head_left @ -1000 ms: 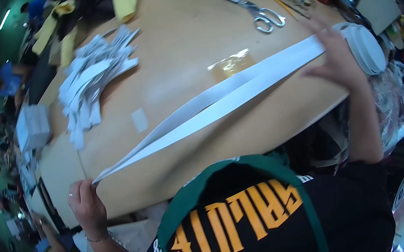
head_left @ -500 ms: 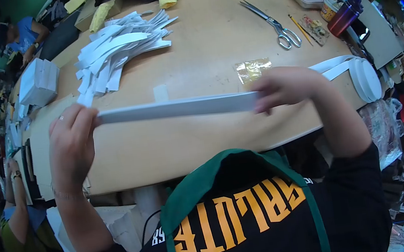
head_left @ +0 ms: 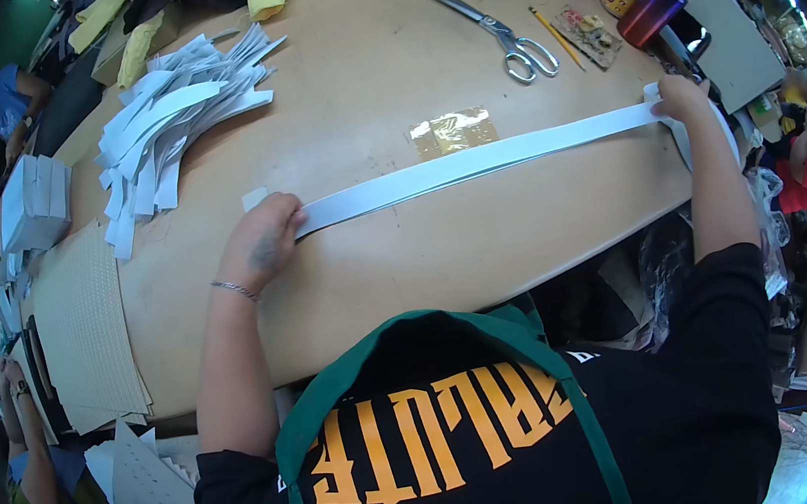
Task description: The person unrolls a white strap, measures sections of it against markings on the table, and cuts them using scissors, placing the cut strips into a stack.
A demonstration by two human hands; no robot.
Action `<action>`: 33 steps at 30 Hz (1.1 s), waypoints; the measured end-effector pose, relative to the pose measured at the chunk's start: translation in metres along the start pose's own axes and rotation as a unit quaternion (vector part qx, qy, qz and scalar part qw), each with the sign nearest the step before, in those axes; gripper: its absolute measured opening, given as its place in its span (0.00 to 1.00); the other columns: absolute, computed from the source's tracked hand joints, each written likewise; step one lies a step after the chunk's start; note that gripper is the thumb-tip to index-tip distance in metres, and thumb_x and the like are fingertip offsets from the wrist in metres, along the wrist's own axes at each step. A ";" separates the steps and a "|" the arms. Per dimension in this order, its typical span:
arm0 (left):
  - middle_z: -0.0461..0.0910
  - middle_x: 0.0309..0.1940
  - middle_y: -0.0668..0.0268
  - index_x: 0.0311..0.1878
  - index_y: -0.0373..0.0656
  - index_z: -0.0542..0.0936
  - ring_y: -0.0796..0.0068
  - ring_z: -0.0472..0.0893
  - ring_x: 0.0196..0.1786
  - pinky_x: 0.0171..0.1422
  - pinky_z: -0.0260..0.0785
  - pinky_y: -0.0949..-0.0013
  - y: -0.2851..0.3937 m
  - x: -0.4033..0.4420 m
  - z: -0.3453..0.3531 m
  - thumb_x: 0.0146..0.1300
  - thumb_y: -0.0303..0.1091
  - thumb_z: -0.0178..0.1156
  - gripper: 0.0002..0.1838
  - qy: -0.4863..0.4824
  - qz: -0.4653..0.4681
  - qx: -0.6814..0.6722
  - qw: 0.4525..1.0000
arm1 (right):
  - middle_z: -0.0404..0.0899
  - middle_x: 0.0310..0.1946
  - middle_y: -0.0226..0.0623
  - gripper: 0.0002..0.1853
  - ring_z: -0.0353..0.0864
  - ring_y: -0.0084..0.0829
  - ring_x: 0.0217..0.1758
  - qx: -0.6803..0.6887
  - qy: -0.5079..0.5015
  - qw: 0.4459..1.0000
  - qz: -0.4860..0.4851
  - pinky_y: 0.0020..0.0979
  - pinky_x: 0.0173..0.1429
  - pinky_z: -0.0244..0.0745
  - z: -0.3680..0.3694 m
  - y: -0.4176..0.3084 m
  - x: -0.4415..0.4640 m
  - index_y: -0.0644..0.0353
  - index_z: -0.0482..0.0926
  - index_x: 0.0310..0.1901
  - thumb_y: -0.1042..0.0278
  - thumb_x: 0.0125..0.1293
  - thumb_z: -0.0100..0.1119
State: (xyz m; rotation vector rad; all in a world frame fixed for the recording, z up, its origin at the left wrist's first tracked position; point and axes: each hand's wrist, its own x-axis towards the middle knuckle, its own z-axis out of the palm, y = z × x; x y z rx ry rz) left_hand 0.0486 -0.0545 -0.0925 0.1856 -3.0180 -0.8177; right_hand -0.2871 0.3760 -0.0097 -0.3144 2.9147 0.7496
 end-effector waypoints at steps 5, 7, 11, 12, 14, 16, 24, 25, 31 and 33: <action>0.72 0.31 0.55 0.32 0.39 0.71 0.51 0.74 0.36 0.40 0.66 0.57 0.016 -0.005 -0.005 0.60 0.29 0.53 0.04 0.020 0.007 0.044 0.999 | 0.77 0.44 0.38 0.19 0.71 0.40 0.54 0.283 0.250 0.871 -0.315 0.35 0.57 0.66 -0.041 -0.183 -0.050 0.55 0.77 0.47 0.62 0.53 0.64; 0.72 0.31 0.56 0.32 0.39 0.71 0.53 0.74 0.36 0.39 0.67 0.58 0.019 -0.008 -0.009 0.60 0.30 0.52 0.05 0.010 0.021 0.059 0.998 | 0.76 0.47 0.40 0.19 0.71 0.40 0.54 0.473 0.108 0.711 -0.509 0.36 0.58 0.66 -0.060 -0.263 -0.108 0.56 0.75 0.49 0.61 0.57 0.62; 0.72 0.31 0.57 0.34 0.40 0.72 0.52 0.74 0.33 0.37 0.68 0.58 0.015 -0.010 -0.013 0.59 0.29 0.54 0.04 0.065 0.053 0.017 0.996 | 0.78 0.33 0.37 0.13 0.74 0.30 0.38 0.483 -0.118 0.675 -0.545 0.31 0.46 0.70 -0.064 -0.322 -0.129 0.61 0.77 0.44 0.63 0.61 0.58; 0.72 0.31 0.56 0.35 0.40 0.72 0.50 0.73 0.32 0.36 0.68 0.58 0.010 -0.009 -0.012 0.59 0.28 0.54 0.04 0.086 0.059 -0.019 0.994 | 0.78 0.29 0.35 0.12 0.74 0.27 0.33 0.471 -0.176 0.687 -0.525 0.29 0.41 0.71 -0.065 -0.324 -0.128 0.62 0.77 0.42 0.64 0.62 0.58; 0.76 0.32 0.61 0.39 0.38 0.74 0.66 0.77 0.31 0.36 0.70 0.69 -0.001 -0.009 -0.001 0.60 0.27 0.56 0.05 0.111 -0.008 -0.188 0.976 | 0.75 0.24 0.28 0.10 0.69 0.20 0.27 0.519 -0.212 0.684 -0.467 0.23 0.33 0.66 -0.066 -0.325 -0.127 0.64 0.77 0.38 0.65 0.63 0.57; 0.78 0.34 0.65 0.40 0.37 0.75 0.76 0.78 0.32 0.37 0.70 0.75 0.001 -0.009 0.008 0.61 0.27 0.57 0.06 0.107 -0.143 -0.473 0.863 | 0.73 0.22 0.26 0.10 0.67 0.17 0.25 0.557 -0.247 0.671 -0.423 0.21 0.30 0.65 -0.064 -0.325 -0.125 0.64 0.78 0.36 0.65 0.63 0.57; 0.79 0.30 0.67 0.41 0.34 0.77 0.85 0.77 0.31 0.36 0.68 0.82 0.005 -0.010 0.021 0.60 0.27 0.59 0.09 0.158 -0.180 -0.574 0.783 | 0.73 0.22 0.25 0.10 0.67 0.15 0.24 0.597 -0.275 0.641 -0.396 0.21 0.28 0.63 -0.054 -0.330 -0.118 0.63 0.78 0.36 0.64 0.63 0.57; 0.79 0.30 0.67 0.41 0.33 0.76 0.85 0.77 0.31 0.36 0.68 0.82 0.005 -0.010 0.020 0.60 0.27 0.59 0.09 0.156 -0.184 -0.574 0.783 | 0.73 0.22 0.24 0.10 0.67 0.15 0.24 0.596 -0.276 0.646 -0.389 0.21 0.28 0.63 -0.054 -0.330 -0.118 0.63 0.78 0.36 0.64 0.63 0.57; 0.79 0.29 0.67 0.39 0.34 0.77 0.85 0.77 0.29 0.35 0.67 0.82 0.008 -0.010 0.021 0.59 0.27 0.60 0.08 0.172 -0.205 -0.566 0.779 | 0.73 0.22 0.25 0.10 0.66 0.15 0.24 0.571 -0.249 0.694 -0.361 0.20 0.28 0.63 -0.068 -0.330 -0.132 0.64 0.78 0.36 0.65 0.62 0.57; 0.79 0.29 0.67 0.39 0.34 0.77 0.85 0.77 0.29 0.35 0.67 0.82 0.011 -0.011 0.019 0.59 0.27 0.60 0.08 0.177 -0.209 -0.565 0.778 | 0.73 0.22 0.26 0.10 0.66 0.16 0.24 0.583 -0.224 0.682 -0.381 0.21 0.28 0.63 -0.060 -0.333 -0.130 0.64 0.78 0.37 0.65 0.62 0.57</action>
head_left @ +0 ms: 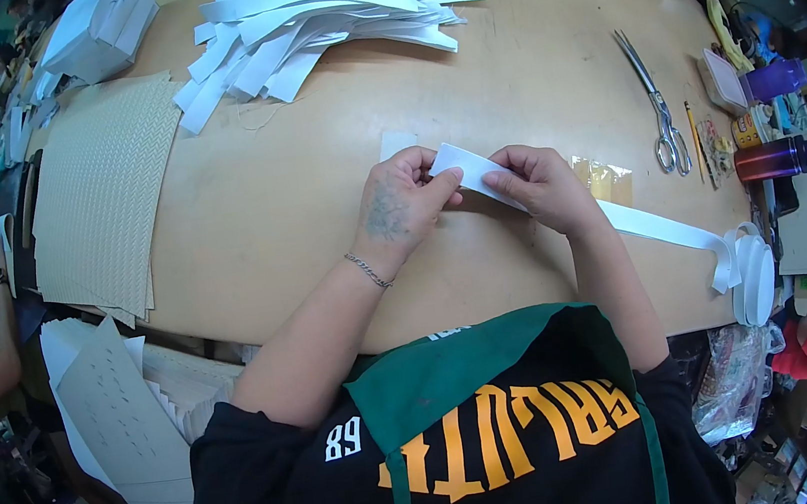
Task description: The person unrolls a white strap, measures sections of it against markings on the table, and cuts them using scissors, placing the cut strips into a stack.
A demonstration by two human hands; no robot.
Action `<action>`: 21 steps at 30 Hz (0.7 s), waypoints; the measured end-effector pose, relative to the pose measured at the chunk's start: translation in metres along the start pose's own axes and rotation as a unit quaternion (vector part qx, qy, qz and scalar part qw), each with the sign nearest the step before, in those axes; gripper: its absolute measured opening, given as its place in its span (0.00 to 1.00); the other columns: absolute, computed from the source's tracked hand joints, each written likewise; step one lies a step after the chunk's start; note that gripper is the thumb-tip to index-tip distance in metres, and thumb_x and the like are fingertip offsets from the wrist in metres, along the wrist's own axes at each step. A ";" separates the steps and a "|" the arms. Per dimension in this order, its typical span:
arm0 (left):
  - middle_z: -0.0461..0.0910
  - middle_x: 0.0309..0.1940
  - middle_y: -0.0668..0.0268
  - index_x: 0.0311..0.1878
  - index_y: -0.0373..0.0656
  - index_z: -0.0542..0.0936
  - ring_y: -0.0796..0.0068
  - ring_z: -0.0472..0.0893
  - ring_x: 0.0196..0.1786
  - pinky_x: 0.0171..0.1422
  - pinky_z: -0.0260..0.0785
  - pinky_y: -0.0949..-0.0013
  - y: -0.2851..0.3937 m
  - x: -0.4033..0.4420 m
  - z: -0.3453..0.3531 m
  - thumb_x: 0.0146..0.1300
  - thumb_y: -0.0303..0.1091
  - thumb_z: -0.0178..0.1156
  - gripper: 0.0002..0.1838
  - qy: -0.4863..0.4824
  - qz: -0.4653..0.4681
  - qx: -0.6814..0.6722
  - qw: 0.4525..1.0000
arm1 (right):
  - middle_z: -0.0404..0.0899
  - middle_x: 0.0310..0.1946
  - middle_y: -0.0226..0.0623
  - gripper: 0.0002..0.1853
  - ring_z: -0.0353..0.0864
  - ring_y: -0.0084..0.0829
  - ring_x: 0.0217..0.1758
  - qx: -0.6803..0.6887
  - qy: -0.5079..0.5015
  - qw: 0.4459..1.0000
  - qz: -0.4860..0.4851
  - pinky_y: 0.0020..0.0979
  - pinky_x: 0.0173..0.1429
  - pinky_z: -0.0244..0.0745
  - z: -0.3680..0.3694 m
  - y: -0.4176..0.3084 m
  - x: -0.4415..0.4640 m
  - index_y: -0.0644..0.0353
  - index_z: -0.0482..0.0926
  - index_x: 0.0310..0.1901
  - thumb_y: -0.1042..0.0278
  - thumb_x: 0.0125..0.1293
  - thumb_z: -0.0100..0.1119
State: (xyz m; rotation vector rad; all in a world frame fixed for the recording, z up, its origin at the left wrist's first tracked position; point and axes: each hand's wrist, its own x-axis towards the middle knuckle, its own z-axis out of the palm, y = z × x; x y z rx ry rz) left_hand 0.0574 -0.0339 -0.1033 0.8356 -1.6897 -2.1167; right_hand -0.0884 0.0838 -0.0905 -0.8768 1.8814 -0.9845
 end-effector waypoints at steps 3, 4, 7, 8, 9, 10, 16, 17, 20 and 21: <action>0.80 0.29 0.67 0.39 0.34 0.77 0.85 0.77 0.29 0.35 0.67 0.82 -0.001 0.000 0.001 0.58 0.27 0.61 0.08 0.005 -0.004 -0.011 1.000 | 0.73 0.22 0.26 0.10 0.66 0.16 0.23 0.002 -0.002 1.000 -0.011 0.21 0.27 0.63 -0.001 0.003 0.000 0.64 0.78 0.37 0.65 0.63 0.57; 0.80 0.29 0.67 0.39 0.34 0.77 0.85 0.77 0.29 0.35 0.67 0.82 -0.002 0.000 0.001 0.58 0.27 0.61 0.08 0.005 -0.005 -0.017 1.000 | 0.73 0.22 0.26 0.10 0.66 0.16 0.23 0.004 -0.004 1.000 -0.007 0.21 0.26 0.63 -0.001 0.002 -0.001 0.64 0.78 0.38 0.65 0.63 0.56; 0.80 0.29 0.67 0.39 0.34 0.77 0.84 0.77 0.29 0.35 0.67 0.82 -0.002 -0.001 0.002 0.58 0.27 0.61 0.08 0.005 -0.008 -0.027 1.000 | 0.72 0.22 0.26 0.10 0.65 0.16 0.22 0.010 -0.009 1.000 0.026 0.22 0.24 0.62 -0.002 0.001 -0.002 0.64 0.78 0.38 0.64 0.63 0.56; 0.80 0.29 0.67 0.39 0.34 0.77 0.84 0.77 0.29 0.35 0.67 0.82 -0.003 -0.001 0.003 0.58 0.27 0.61 0.08 0.005 -0.008 -0.027 1.000 | 0.72 0.22 0.26 0.10 0.65 0.16 0.21 0.013 -0.007 1.000 0.025 0.21 0.24 0.62 -0.002 0.002 -0.002 0.63 0.78 0.38 0.64 0.63 0.57; 0.80 0.29 0.67 0.39 0.33 0.77 0.84 0.77 0.29 0.35 0.67 0.82 -0.003 -0.001 0.003 0.57 0.27 0.61 0.08 0.006 -0.008 -0.026 1.000 | 0.72 0.22 0.25 0.10 0.65 0.16 0.21 0.015 -0.005 1.000 0.023 0.21 0.24 0.61 -0.001 0.004 -0.001 0.63 0.78 0.38 0.64 0.63 0.57; 0.80 0.30 0.67 0.39 0.33 0.77 0.84 0.77 0.29 0.35 0.67 0.82 -0.003 -0.001 0.002 0.57 0.27 0.61 0.09 0.007 -0.008 -0.026 1.000 | 0.71 0.21 0.25 0.10 0.65 0.16 0.21 0.017 -0.003 1.000 0.021 0.21 0.24 0.61 -0.001 0.005 -0.001 0.63 0.78 0.38 0.64 0.63 0.57; 0.80 0.31 0.66 0.42 0.32 0.77 0.84 0.77 0.30 0.36 0.68 0.81 -0.003 -0.001 0.002 0.58 0.26 0.60 0.10 0.005 -0.005 -0.017 1.000 | 0.71 0.21 0.25 0.11 0.65 0.15 0.21 0.017 -0.010 1.000 0.022 0.21 0.24 0.61 -0.002 0.007 0.000 0.62 0.78 0.38 0.63 0.62 0.57; 0.80 0.31 0.66 0.42 0.32 0.77 0.84 0.77 0.30 0.36 0.68 0.81 -0.003 -0.002 0.002 0.58 0.26 0.60 0.10 0.006 -0.005 -0.016 1.000 | 0.72 0.21 0.25 0.11 0.65 0.15 0.21 0.016 -0.007 1.000 0.023 0.21 0.24 0.61 -0.002 0.006 0.000 0.63 0.78 0.38 0.63 0.62 0.57; 0.79 0.31 0.66 0.42 0.32 0.77 0.85 0.77 0.30 0.36 0.68 0.82 -0.003 -0.001 0.002 0.58 0.27 0.60 0.10 0.009 -0.004 -0.016 1.000 | 0.73 0.22 0.26 0.11 0.66 0.16 0.22 0.014 0.006 0.999 0.030 0.21 0.25 0.62 -0.001 0.000 -0.002 0.63 0.79 0.38 0.64 0.62 0.57; 0.79 0.31 0.67 0.42 0.32 0.77 0.85 0.77 0.30 0.36 0.68 0.82 -0.005 -0.001 0.002 0.58 0.27 0.60 0.10 0.011 -0.003 -0.019 1.000 | 0.73 0.23 0.26 0.11 0.67 0.16 0.23 0.015 0.013 0.999 0.035 0.21 0.27 0.63 -0.001 -0.006 -0.004 0.63 0.79 0.38 0.64 0.62 0.57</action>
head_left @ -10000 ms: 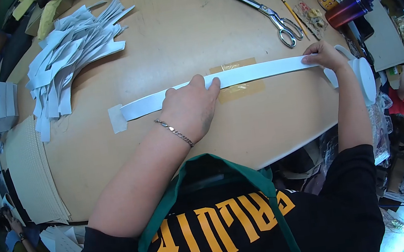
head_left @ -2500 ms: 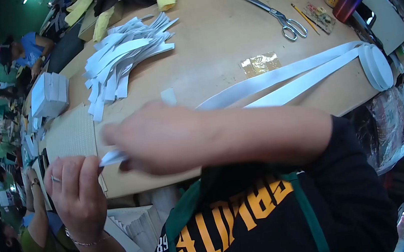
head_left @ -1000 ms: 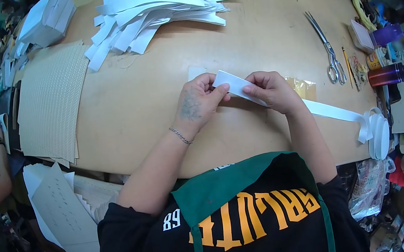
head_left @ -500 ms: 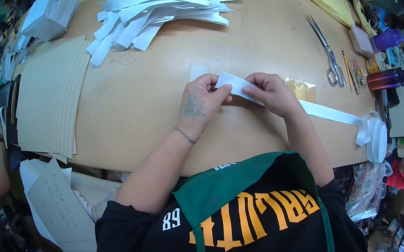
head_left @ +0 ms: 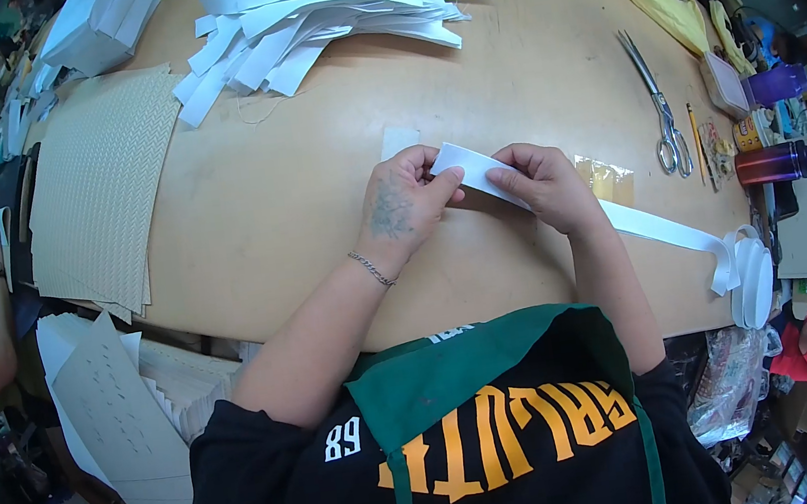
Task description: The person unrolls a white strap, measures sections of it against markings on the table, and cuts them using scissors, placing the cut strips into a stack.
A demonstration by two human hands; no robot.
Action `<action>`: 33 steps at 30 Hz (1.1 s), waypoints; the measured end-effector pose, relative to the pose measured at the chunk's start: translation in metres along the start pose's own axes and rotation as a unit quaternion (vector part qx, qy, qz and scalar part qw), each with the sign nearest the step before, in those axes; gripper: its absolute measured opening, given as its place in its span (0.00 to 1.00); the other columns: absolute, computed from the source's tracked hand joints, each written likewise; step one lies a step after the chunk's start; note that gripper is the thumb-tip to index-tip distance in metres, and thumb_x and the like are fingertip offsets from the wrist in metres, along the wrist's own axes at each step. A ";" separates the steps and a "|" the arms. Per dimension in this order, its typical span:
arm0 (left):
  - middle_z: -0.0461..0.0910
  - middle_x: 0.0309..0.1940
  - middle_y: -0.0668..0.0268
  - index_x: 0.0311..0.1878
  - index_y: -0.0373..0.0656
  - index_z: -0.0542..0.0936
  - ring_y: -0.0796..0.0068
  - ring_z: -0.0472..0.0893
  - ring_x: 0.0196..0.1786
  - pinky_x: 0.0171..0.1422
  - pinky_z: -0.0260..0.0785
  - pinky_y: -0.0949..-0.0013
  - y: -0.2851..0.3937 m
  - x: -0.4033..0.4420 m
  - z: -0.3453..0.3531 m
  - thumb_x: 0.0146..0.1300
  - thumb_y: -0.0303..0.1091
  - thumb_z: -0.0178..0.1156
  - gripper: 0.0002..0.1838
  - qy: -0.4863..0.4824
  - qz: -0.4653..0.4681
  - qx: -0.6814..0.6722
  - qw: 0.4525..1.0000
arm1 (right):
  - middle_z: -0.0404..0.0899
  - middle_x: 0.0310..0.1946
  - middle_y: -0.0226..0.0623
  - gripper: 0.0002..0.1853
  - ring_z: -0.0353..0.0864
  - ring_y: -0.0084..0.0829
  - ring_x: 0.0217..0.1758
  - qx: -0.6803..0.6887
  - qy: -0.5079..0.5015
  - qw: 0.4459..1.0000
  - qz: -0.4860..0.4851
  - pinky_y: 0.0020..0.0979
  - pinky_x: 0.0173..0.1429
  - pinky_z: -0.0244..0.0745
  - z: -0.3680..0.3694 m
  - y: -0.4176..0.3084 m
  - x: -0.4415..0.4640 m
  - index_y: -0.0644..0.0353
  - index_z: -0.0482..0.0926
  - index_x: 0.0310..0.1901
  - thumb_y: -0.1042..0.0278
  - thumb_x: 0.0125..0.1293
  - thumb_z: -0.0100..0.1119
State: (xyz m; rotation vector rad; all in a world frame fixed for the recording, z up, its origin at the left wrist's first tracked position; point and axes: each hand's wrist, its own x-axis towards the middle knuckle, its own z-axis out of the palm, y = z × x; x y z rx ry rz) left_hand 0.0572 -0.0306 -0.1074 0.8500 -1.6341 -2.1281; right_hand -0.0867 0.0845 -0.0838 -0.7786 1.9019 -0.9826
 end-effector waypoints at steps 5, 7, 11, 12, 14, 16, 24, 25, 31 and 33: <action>0.80 0.30 0.68 0.41 0.33 0.77 0.85 0.77 0.29 0.36 0.68 0.82 0.001 0.004 -0.005 0.59 0.27 0.59 0.09 0.018 -0.010 0.016 1.000 | 0.79 0.28 0.33 0.11 0.73 0.20 0.30 -0.002 0.064 0.995 -0.072 0.24 0.36 0.70 0.014 -0.001 0.012 0.65 0.79 0.40 0.66 0.62 0.57; 0.79 0.30 0.68 0.41 0.33 0.77 0.85 0.77 0.29 0.36 0.68 0.82 0.000 0.007 -0.008 0.59 0.27 0.59 0.09 0.031 -0.016 0.009 0.999 | 0.80 0.30 0.35 0.11 0.76 0.22 0.33 -0.014 0.076 0.993 -0.092 0.25 0.40 0.71 0.020 -0.008 0.019 0.65 0.80 0.41 0.67 0.61 0.58; 0.79 0.29 0.68 0.41 0.34 0.77 0.85 0.77 0.29 0.35 0.68 0.81 -0.003 0.008 -0.010 0.59 0.26 0.59 0.08 0.042 -0.005 -0.005 0.999 | 0.81 0.30 0.37 0.10 0.77 0.24 0.33 -0.028 0.043 0.995 -0.090 0.27 0.40 0.72 0.024 -0.015 0.033 0.65 0.81 0.39 0.68 0.59 0.59; 0.79 0.29 0.68 0.41 0.34 0.77 0.85 0.77 0.29 0.35 0.68 0.81 -0.002 0.008 -0.012 0.59 0.26 0.59 0.08 0.042 -0.009 -0.001 0.999 | 0.81 0.29 0.37 0.10 0.77 0.25 0.33 -0.031 0.038 0.996 -0.078 0.27 0.40 0.72 0.024 -0.017 0.034 0.65 0.81 0.38 0.69 0.58 0.59; 0.79 0.28 0.67 0.41 0.34 0.77 0.84 0.77 0.28 0.34 0.69 0.80 -0.005 0.009 -0.016 0.59 0.26 0.59 0.08 0.058 0.016 0.070 0.996 | 0.81 0.29 0.38 0.09 0.78 0.26 0.32 -0.056 0.034 0.996 -0.057 0.28 0.39 0.73 0.023 -0.017 0.037 0.66 0.81 0.37 0.70 0.56 0.60; 0.78 0.27 0.66 0.41 0.34 0.77 0.83 0.76 0.27 0.34 0.69 0.79 -0.010 0.012 -0.030 0.58 0.25 0.59 0.09 0.089 0.068 0.203 0.973 | 0.81 0.28 0.39 0.09 0.78 0.27 0.31 -0.099 0.034 0.994 -0.039 0.28 0.39 0.73 0.019 -0.014 0.040 0.66 0.82 0.36 0.70 0.55 0.60; 0.75 0.30 0.65 0.38 0.40 0.79 0.70 0.75 0.33 0.34 0.70 0.72 -0.014 0.004 -0.050 0.53 0.25 0.61 0.08 0.105 0.353 0.407 0.836 | 0.80 0.27 0.41 0.08 0.79 0.29 0.29 -0.142 0.029 0.989 -0.018 0.30 0.36 0.74 0.021 -0.023 0.049 0.66 0.81 0.33 0.71 0.53 0.60; 0.75 0.31 0.65 0.37 0.40 0.80 0.68 0.75 0.34 0.34 0.70 0.71 -0.013 0.004 -0.047 0.52 0.25 0.61 0.08 0.087 0.387 0.451 0.799 | 0.80 0.27 0.41 0.08 0.79 0.29 0.29 -0.148 0.030 0.988 -0.023 0.30 0.35 0.74 0.021 -0.024 0.050 0.66 0.81 0.33 0.71 0.53 0.60; 0.73 0.32 0.68 0.37 0.46 0.81 0.67 0.73 0.33 0.34 0.69 0.70 -0.021 0.004 -0.032 0.50 0.26 0.62 0.09 0.097 0.398 0.539 0.736 | 0.80 0.25 0.42 0.08 0.78 0.29 0.27 -0.151 0.037 0.988 -0.007 0.31 0.33 0.74 0.022 -0.026 0.049 0.66 0.81 0.33 0.72 0.53 0.59; 0.73 0.31 0.68 0.37 0.46 0.81 0.67 0.73 0.33 0.33 0.69 0.69 -0.022 0.004 -0.031 0.50 0.27 0.62 0.09 0.102 0.402 0.550 0.725 | 0.80 0.24 0.42 0.08 0.79 0.30 0.26 -0.169 0.043 0.984 -0.027 0.31 0.33 0.74 0.023 -0.024 0.050 0.66 0.81 0.33 0.72 0.53 0.59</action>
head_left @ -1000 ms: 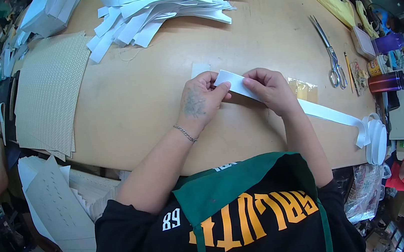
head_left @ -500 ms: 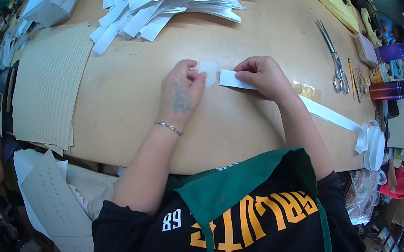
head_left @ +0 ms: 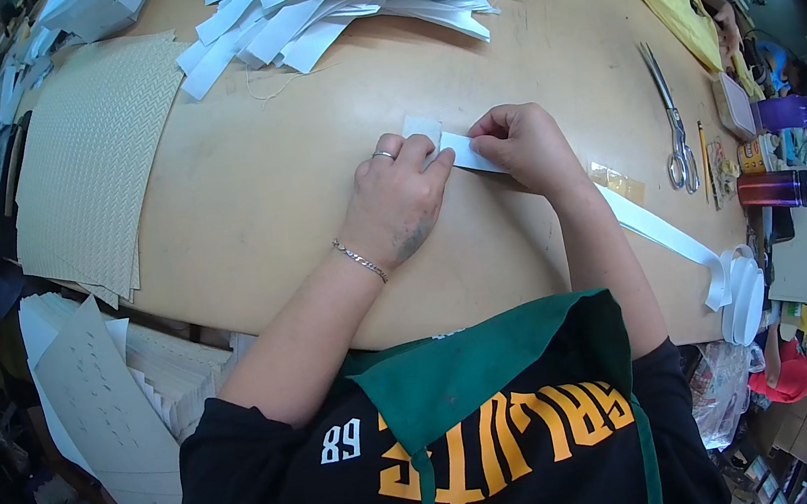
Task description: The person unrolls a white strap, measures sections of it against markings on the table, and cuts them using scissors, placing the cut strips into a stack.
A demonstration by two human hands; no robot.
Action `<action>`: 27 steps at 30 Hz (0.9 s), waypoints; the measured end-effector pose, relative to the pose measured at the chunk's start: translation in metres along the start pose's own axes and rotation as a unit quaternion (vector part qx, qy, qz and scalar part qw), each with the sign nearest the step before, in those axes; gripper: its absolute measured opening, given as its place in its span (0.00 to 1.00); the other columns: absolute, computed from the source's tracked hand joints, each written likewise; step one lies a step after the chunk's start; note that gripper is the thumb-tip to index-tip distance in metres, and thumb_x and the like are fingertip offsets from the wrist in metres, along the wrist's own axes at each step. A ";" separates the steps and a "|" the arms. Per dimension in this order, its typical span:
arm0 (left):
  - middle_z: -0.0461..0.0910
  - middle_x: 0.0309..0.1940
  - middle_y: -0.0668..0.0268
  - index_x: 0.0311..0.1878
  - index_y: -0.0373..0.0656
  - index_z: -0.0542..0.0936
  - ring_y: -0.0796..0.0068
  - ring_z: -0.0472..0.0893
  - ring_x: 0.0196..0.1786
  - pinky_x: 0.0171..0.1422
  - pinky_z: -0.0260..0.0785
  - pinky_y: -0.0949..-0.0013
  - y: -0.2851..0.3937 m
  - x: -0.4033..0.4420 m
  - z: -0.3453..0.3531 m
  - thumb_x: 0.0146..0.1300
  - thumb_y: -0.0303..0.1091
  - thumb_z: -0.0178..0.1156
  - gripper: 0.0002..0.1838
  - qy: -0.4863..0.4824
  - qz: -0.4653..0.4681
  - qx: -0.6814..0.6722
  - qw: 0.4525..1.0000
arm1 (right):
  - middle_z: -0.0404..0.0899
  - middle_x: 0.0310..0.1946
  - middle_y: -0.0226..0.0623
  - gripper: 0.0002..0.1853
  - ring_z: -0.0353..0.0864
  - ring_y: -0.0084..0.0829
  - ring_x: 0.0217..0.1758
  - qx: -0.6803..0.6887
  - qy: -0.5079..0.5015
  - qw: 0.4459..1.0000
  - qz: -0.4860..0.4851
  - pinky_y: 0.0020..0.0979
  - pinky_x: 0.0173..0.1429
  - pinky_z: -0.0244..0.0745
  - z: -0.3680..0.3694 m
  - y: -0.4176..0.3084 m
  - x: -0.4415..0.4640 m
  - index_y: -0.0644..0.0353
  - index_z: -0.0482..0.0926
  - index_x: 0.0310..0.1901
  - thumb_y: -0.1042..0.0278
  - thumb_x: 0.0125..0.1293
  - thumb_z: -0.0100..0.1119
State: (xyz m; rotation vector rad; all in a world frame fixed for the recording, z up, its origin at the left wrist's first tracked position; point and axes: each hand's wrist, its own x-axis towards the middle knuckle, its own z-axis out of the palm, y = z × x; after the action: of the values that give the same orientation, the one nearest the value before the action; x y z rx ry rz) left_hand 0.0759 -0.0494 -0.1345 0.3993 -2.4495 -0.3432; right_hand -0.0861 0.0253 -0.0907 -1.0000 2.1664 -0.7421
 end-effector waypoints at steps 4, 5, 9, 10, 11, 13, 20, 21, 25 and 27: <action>0.72 0.31 0.68 0.37 0.45 0.81 0.68 0.73 0.34 0.33 0.69 0.69 0.000 -0.001 0.001 0.50 0.26 0.61 0.09 -0.003 0.003 0.011 1.000 | 0.80 0.25 0.44 0.08 0.79 0.32 0.27 -0.015 0.016 0.999 -0.030 0.31 0.35 0.74 0.002 0.003 0.001 0.65 0.82 0.33 0.71 0.52 0.59; 0.72 0.31 0.67 0.37 0.45 0.81 0.67 0.72 0.34 0.34 0.69 0.69 0.000 -0.001 0.001 0.50 0.26 0.61 0.09 -0.002 0.004 0.011 1.000 | 0.80 0.25 0.44 0.08 0.79 0.33 0.27 -0.015 0.013 1.000 -0.023 0.31 0.36 0.74 0.002 0.002 0.001 0.65 0.82 0.33 0.71 0.52 0.59; 0.73 0.31 0.66 0.37 0.43 0.81 0.67 0.72 0.34 0.34 0.69 0.70 0.000 0.000 0.000 0.50 0.26 0.61 0.09 -0.009 0.008 0.014 1.000 | 0.80 0.25 0.45 0.08 0.80 0.33 0.27 -0.014 0.012 1.000 0.000 0.31 0.36 0.74 0.003 -0.001 0.001 0.65 0.82 0.32 0.71 0.52 0.59; 0.73 0.31 0.66 0.37 0.42 0.81 0.67 0.72 0.34 0.34 0.69 0.70 0.001 0.000 0.000 0.50 0.26 0.61 0.09 -0.012 0.008 0.016 1.000 | 0.80 0.25 0.45 0.08 0.80 0.33 0.27 -0.013 0.014 1.000 0.005 0.31 0.36 0.74 0.003 -0.001 0.001 0.65 0.82 0.32 0.71 0.52 0.59; 0.73 0.31 0.66 0.37 0.42 0.80 0.67 0.72 0.34 0.34 0.69 0.69 0.000 0.000 0.000 0.50 0.26 0.61 0.09 -0.013 0.008 0.018 1.000 | 0.80 0.25 0.45 0.08 0.80 0.33 0.27 -0.012 0.013 1.000 0.009 0.31 0.36 0.74 0.003 -0.003 0.001 0.65 0.82 0.32 0.71 0.52 0.59; 0.73 0.31 0.66 0.37 0.40 0.80 0.67 0.72 0.33 0.34 0.69 0.69 -0.001 0.001 0.000 0.50 0.26 0.61 0.09 -0.015 0.011 0.021 1.000 | 0.80 0.24 0.45 0.07 0.80 0.34 0.27 -0.009 0.013 1.000 0.016 0.31 0.36 0.74 0.003 -0.005 0.000 0.65 0.82 0.31 0.72 0.51 0.58; 0.75 0.37 0.62 0.36 0.37 0.79 0.65 0.76 0.40 0.42 0.71 0.68 0.004 0.004 -0.004 0.50 0.25 0.58 0.08 0.002 0.096 0.026 0.995 | 0.80 0.24 0.45 0.07 0.81 0.36 0.28 -0.022 0.020 0.999 -0.028 0.32 0.36 0.75 0.004 0.001 0.003 0.64 0.82 0.29 0.72 0.49 0.58; 0.75 0.39 0.61 0.36 0.36 0.79 0.64 0.77 0.41 0.44 0.72 0.68 0.005 0.006 -0.003 0.51 0.25 0.57 0.08 0.000 0.125 0.028 0.992 | 0.80 0.24 0.45 0.07 0.81 0.36 0.28 -0.023 0.022 0.999 -0.036 0.32 0.37 0.75 0.004 0.002 0.003 0.64 0.82 0.29 0.72 0.49 0.58; 0.75 0.45 0.59 0.38 0.34 0.77 0.64 0.78 0.45 0.49 0.72 0.69 0.006 0.006 0.000 0.52 0.26 0.53 0.10 -0.064 0.149 0.042 0.986 | 0.80 0.24 0.45 0.07 0.80 0.38 0.28 -0.021 0.028 0.998 -0.049 0.33 0.37 0.75 0.005 0.003 0.003 0.64 0.81 0.26 0.70 0.48 0.58; 0.75 0.42 0.60 0.41 0.36 0.76 0.66 0.79 0.41 0.45 0.72 0.69 0.007 0.008 -0.002 0.52 0.27 0.53 0.12 -0.097 0.140 0.059 0.984 | 0.80 0.25 0.46 0.08 0.80 0.39 0.31 -0.025 -0.004 0.999 -0.035 0.33 0.39 0.74 0.002 -0.002 0.004 0.63 0.81 0.28 0.69 0.49 0.57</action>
State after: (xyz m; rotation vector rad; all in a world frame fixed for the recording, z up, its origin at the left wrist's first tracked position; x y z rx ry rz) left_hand 0.0696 -0.0466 -0.1261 0.0677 -2.6793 -0.1222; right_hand -0.0860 0.0209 -0.0920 -1.1073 2.1635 -0.7177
